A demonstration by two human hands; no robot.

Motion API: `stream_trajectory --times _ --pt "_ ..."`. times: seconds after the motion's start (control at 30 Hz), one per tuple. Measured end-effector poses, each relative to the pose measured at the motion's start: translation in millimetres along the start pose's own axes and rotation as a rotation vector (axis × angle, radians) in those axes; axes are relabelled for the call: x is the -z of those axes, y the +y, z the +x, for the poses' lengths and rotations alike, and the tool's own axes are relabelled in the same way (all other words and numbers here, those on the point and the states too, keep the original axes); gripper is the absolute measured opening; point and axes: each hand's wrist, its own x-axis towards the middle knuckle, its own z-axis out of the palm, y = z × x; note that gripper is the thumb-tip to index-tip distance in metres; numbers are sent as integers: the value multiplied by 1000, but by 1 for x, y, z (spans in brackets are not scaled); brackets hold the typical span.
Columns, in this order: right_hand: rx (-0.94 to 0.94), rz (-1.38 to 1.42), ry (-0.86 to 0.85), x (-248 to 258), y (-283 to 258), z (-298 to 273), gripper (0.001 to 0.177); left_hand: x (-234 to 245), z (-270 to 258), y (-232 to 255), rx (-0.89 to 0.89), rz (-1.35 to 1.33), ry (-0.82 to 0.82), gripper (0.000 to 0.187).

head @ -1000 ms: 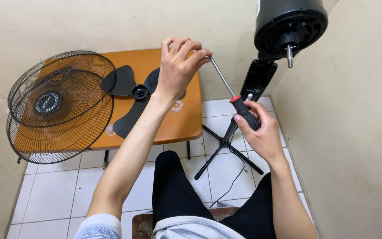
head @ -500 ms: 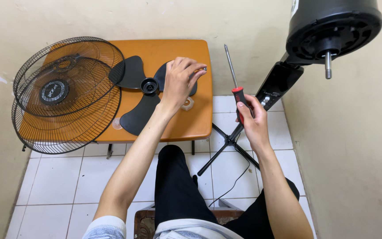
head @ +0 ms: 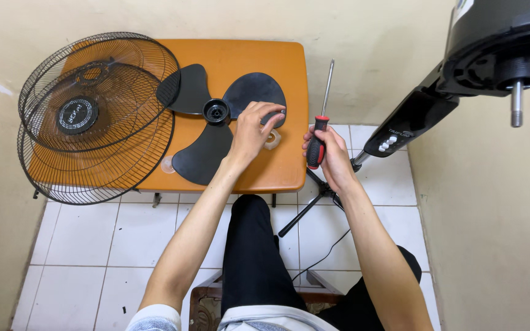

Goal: The person removes the front grille and a plastic ring from a standing electric fan, then uses a screwdriver to loosen and remove screws from the fan head. The fan blades and grille are placed on a nearby table.

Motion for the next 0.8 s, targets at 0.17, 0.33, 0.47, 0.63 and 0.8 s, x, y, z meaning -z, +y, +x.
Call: stream_trajectory --times 0.17,0.33,0.47,0.63,0.8 --pt "59 -164 49 -10 29 26 19 0 -11 -25 -53 64 -14 21" --pt "86 -214 51 -18 52 48 20 -4 -23 -44 58 30 -107 23" --pt "67 -286 67 -23 66 62 17 -9 -27 -52 126 -36 -119 23" --pt "-4 -270 68 -22 77 75 18 -11 -27 -64 92 -1 -97 23" --pt "-61 -294 96 -20 83 84 23 -16 -25 -75 148 -11 -112 23"
